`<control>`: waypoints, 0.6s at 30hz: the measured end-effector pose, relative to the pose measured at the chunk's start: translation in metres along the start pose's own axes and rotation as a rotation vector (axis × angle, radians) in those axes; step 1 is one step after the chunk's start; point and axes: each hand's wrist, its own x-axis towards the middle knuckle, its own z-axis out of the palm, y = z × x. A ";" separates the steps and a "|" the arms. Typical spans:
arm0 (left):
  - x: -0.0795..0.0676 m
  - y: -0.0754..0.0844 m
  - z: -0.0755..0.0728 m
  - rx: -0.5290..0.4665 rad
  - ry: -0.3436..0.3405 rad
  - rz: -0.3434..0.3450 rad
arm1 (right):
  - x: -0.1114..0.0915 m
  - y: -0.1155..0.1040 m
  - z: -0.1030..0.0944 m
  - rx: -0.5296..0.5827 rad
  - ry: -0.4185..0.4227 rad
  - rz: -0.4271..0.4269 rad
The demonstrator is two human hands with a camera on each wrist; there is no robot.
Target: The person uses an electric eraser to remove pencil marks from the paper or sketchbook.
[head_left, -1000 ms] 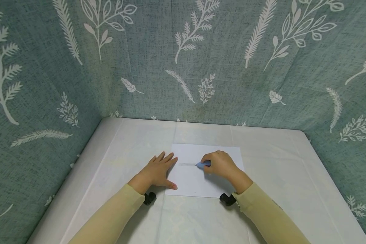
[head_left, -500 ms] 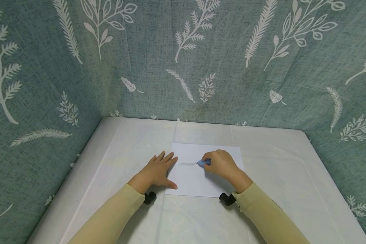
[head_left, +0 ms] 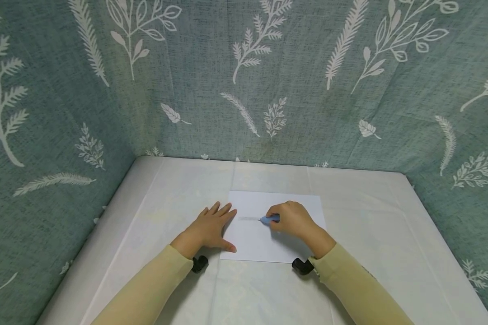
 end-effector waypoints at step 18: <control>0.000 -0.001 0.000 -0.003 -0.005 0.007 | 0.002 0.000 0.002 -0.011 0.001 -0.007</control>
